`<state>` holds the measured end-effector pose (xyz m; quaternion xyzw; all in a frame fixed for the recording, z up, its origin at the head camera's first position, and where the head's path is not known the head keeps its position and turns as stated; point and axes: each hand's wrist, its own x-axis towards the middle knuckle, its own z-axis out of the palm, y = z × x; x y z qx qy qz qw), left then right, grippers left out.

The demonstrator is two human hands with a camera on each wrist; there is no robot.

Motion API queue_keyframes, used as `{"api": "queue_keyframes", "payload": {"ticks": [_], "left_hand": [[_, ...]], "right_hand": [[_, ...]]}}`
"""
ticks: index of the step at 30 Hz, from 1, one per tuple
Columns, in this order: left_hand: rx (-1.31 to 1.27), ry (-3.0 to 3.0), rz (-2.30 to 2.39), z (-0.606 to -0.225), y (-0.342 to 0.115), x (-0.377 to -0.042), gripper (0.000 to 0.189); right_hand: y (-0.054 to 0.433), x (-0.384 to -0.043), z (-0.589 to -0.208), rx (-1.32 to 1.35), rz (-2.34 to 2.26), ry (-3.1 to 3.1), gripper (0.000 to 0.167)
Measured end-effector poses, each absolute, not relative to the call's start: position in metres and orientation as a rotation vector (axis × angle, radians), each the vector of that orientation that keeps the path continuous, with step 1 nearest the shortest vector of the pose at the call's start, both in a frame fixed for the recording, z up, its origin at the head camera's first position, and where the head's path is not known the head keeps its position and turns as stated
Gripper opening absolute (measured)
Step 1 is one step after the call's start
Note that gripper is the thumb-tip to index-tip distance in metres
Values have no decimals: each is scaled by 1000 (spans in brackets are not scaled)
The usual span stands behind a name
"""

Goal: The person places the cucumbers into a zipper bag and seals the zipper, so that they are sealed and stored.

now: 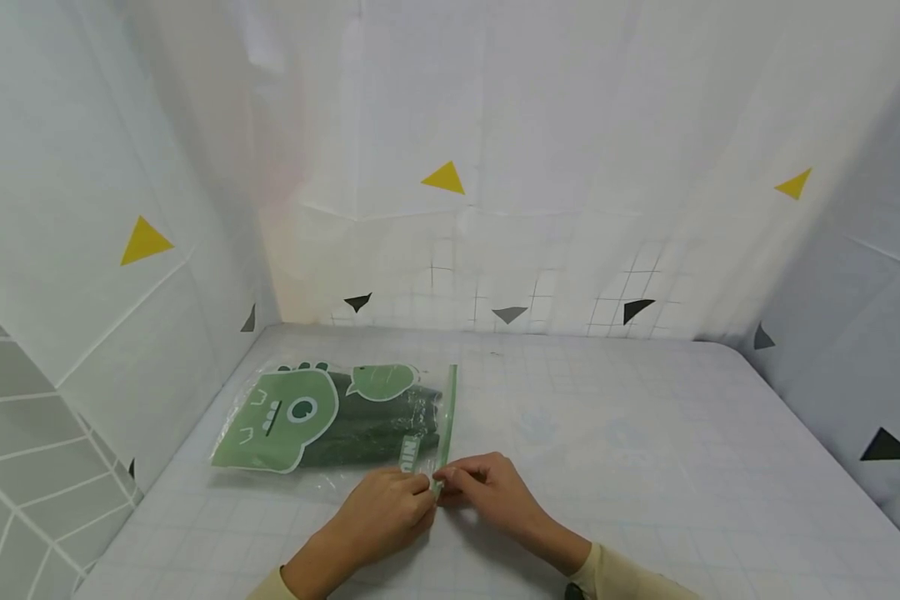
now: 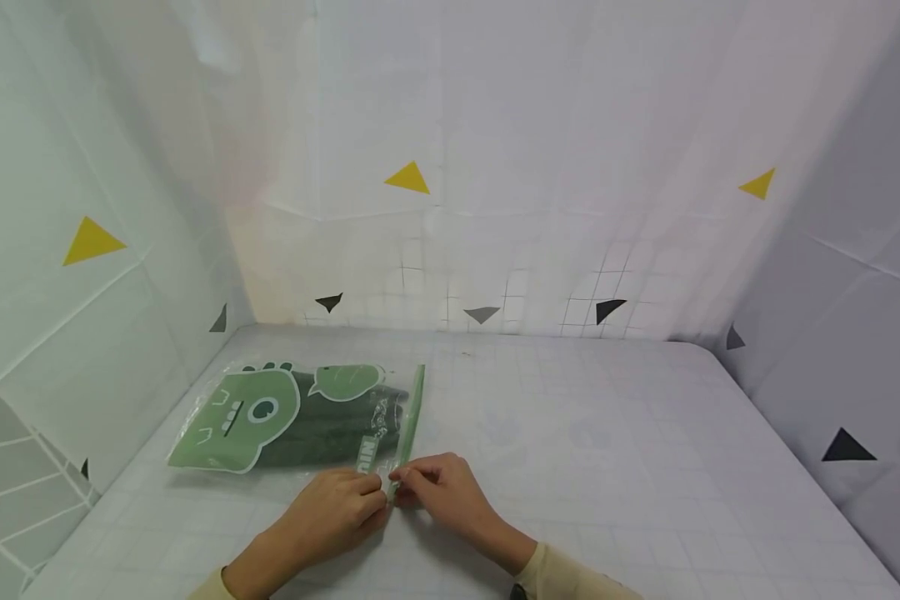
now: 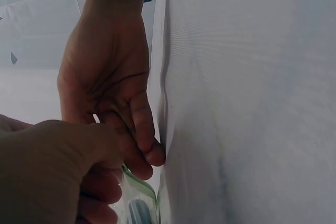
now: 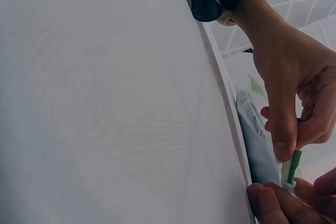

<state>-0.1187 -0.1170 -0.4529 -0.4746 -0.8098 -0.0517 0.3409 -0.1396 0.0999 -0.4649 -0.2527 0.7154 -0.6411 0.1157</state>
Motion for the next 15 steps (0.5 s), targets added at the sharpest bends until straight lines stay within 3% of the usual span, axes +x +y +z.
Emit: {"api": "queue_keyframes", "payload": {"ticks": [15], "left_hand": [[-1236,-2058,-144,-451,-117,-118,27]], "right_hand": [[99,-148,-465,-738,-1925,2094,25]]}}
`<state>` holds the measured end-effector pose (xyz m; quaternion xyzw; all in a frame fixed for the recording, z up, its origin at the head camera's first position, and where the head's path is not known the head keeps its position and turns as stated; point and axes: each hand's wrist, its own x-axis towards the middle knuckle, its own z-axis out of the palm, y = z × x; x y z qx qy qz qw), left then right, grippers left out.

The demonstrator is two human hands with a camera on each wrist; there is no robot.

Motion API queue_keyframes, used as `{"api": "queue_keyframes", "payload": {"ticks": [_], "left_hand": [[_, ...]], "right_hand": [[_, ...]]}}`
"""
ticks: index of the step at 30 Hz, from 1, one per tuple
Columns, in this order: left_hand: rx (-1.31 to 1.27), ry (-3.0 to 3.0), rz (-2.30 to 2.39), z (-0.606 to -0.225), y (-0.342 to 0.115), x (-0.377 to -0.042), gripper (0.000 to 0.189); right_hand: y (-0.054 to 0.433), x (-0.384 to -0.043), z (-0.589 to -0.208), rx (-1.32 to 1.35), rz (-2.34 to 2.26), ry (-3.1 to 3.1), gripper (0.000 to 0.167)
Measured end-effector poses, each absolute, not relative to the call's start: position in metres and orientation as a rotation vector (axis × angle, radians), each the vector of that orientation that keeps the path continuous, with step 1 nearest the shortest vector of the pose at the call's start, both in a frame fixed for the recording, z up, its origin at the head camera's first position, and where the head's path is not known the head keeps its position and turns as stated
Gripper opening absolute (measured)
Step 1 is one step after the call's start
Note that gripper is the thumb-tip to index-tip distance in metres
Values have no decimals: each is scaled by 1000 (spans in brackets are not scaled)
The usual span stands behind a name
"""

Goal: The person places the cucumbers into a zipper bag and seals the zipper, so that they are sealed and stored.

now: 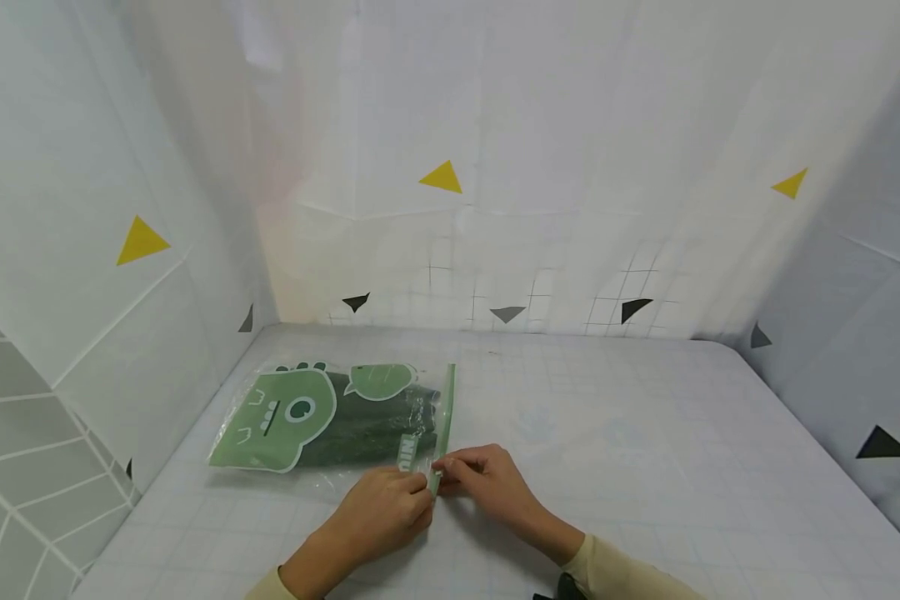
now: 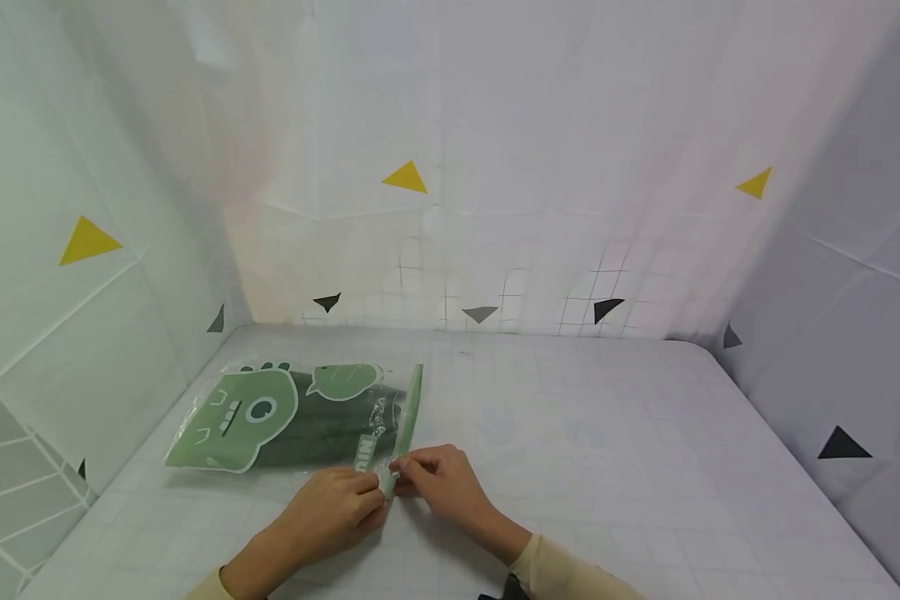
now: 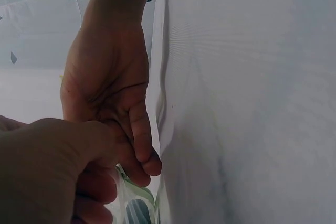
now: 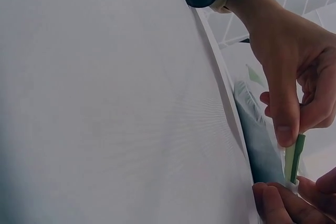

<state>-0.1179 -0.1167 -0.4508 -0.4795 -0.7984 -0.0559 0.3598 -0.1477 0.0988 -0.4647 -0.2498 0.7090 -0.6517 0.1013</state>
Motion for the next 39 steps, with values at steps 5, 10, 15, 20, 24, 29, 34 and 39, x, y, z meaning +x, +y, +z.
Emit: {"api": "queue_keyframes", "payload": {"ticks": [5,10,15,20,24,29,34,39], "left_hand": [[-1239,-2067,-168,-451,-118,-118,28],[-1236,-2081,-172,-451,-118,-118,29],[-1234,-2081,-169,-451,-119,-118,30],[-1232,-2078,-174,-451,-119,-119,30],[-1230,-2076,-178,-450,-119,-118,29],[-1228,-2085,-181,-450,-119,-118,30],[-1226,-2081,-185,-450,-119,-118,29],[-1226,-2063,-206,-449,-119,-119,31]], "right_hand": [[97,-152,-465,-728,-1908,2134,25],[97,-155,-464,-717,-1893,2169,25],[96,-157,-465,-701,-1896,2173,25],[96,-161,-465,-684,-1889,2201,25],[96,-163,-466,-689,-1890,2214,25],[96,-167,-467,-689,-1888,2227,25],[95,-172,-468,-701,-1890,2228,25],[95,-176,-468,-705,-1890,2242,25]]}}
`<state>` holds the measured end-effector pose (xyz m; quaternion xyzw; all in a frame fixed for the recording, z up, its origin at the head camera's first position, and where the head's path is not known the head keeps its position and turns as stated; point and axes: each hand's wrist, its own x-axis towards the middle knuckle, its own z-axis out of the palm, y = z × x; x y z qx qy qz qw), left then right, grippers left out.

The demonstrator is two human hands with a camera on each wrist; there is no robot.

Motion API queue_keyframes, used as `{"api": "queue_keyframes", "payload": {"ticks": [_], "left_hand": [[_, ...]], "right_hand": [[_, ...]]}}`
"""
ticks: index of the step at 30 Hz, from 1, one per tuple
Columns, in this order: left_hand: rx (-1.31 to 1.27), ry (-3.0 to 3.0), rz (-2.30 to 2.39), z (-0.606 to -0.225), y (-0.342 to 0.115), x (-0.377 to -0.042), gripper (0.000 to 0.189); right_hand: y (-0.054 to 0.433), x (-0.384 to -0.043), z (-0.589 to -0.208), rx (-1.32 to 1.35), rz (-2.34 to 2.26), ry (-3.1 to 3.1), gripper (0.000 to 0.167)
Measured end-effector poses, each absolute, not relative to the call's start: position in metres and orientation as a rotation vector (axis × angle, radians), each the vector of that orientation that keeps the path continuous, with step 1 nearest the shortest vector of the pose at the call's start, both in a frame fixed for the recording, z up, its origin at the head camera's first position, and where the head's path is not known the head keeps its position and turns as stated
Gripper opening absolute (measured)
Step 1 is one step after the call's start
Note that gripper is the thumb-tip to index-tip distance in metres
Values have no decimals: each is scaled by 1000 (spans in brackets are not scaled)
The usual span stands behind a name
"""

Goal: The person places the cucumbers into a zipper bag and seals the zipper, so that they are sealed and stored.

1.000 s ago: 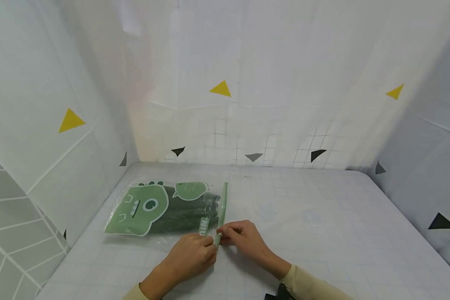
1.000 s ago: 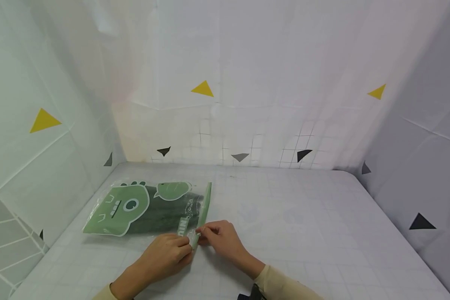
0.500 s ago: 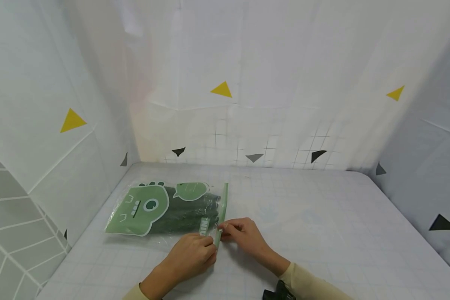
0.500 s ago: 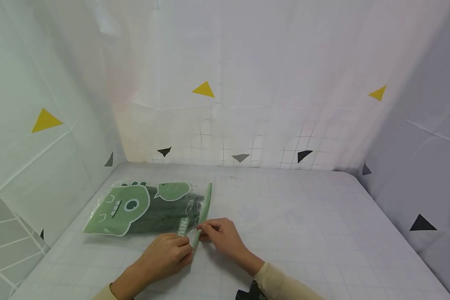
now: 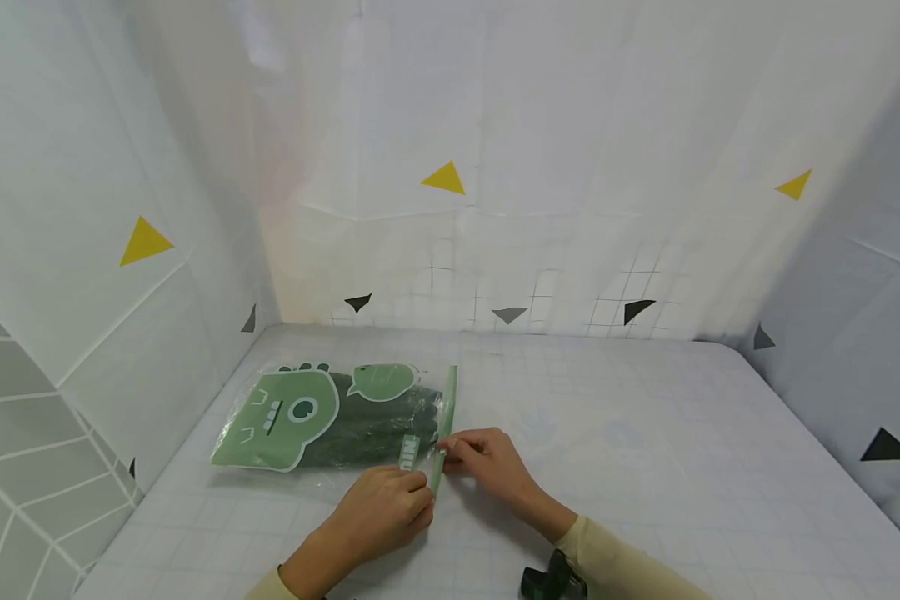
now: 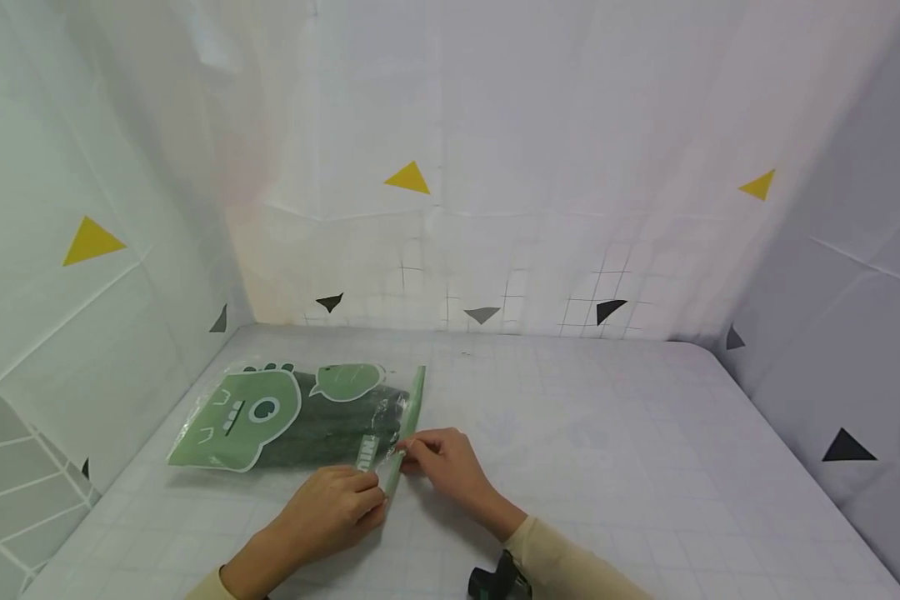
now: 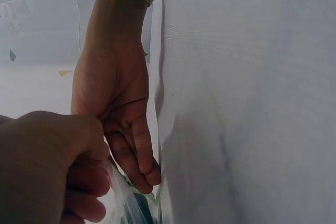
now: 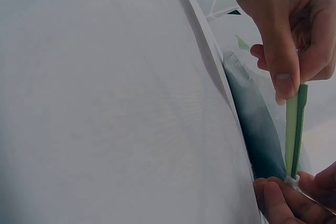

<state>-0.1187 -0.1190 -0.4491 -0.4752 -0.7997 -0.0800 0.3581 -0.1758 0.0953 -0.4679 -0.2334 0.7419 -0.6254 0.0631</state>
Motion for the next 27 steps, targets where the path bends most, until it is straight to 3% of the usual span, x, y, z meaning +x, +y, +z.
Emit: {"api": "queue_keyframes", "payload": {"ticks": [27], "left_hand": [[-1206,-2044,-258,-445,-124,-118,28]], "right_hand": [[93,-183,-470,-716,-1956,2235,24]]}}
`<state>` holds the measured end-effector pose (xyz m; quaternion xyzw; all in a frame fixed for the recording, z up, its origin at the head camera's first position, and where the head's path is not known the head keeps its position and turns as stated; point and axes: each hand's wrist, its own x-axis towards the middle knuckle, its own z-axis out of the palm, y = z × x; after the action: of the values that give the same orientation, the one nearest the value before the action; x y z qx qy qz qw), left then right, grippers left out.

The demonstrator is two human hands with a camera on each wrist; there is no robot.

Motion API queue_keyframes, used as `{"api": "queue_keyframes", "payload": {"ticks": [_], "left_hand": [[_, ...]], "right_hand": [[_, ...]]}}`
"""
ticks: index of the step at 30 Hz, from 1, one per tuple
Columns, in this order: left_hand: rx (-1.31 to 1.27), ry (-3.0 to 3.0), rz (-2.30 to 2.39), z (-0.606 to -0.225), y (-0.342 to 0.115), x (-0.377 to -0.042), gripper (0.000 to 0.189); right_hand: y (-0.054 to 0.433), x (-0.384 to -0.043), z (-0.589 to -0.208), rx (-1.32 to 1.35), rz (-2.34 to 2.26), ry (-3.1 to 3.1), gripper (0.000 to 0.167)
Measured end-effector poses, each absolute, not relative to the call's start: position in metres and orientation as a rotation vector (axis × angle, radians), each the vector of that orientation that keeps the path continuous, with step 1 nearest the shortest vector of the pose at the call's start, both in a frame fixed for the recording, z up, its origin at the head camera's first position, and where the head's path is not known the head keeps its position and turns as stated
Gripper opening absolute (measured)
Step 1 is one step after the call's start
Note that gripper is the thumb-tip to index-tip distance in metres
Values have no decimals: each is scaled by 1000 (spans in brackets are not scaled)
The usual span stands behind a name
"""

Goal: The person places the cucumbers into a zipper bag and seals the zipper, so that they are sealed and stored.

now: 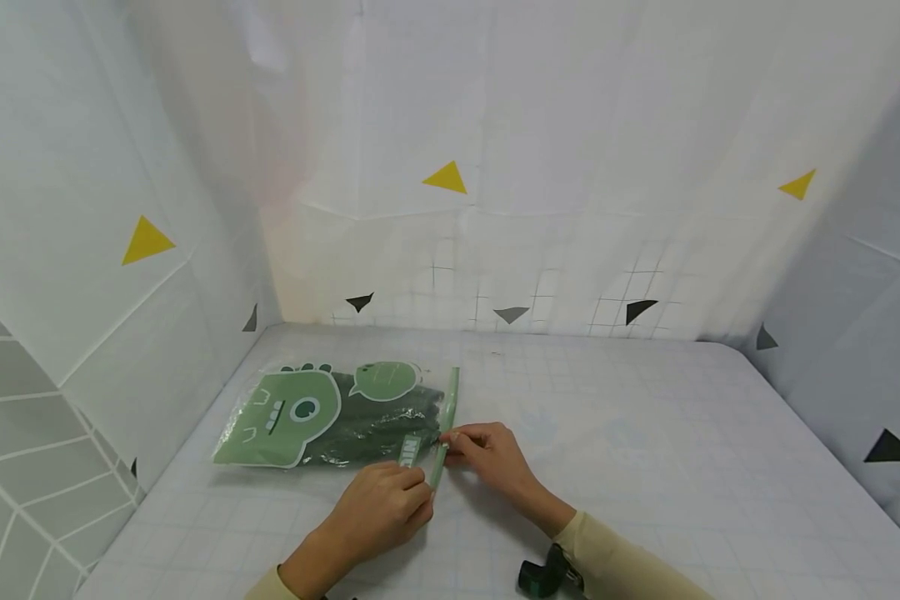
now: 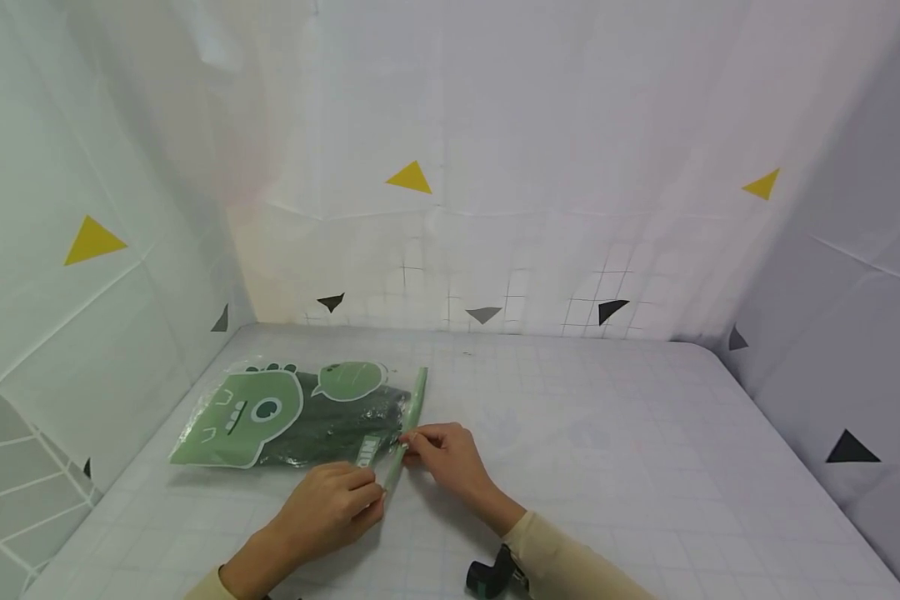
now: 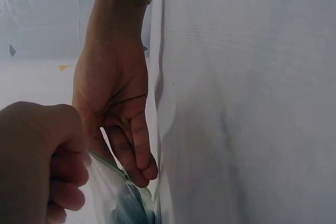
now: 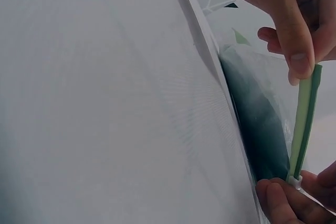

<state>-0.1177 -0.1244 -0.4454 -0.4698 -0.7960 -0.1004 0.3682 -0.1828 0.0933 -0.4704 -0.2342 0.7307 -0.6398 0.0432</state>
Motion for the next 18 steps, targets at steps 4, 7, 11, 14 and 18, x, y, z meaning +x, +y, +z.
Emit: {"api": "queue_keyframes", "payload": {"ticks": [4,7,11,14,18], "left_hand": [[-1219,-2018,-284,-444,-125,-119,25],[-1215,-2027,-308,-444,-126,-120,22],[-1187,-2066,-312,-444,-127,-121,18],[-1179,-2087,-307,-446,-127,-122,18],[-1177,-2096,-310,-449,-127,-124,18]], "right_hand": [[92,-181,-468,-706,-1994,2225,23],[91,-181,-467,-699,-2008,2220,22],[89,-182,-466,-672,-2009,2224,22],[88,-184,-468,-632,-1987,2248,20],[87,-188,-471,-613,-1943,2300,18]]}}
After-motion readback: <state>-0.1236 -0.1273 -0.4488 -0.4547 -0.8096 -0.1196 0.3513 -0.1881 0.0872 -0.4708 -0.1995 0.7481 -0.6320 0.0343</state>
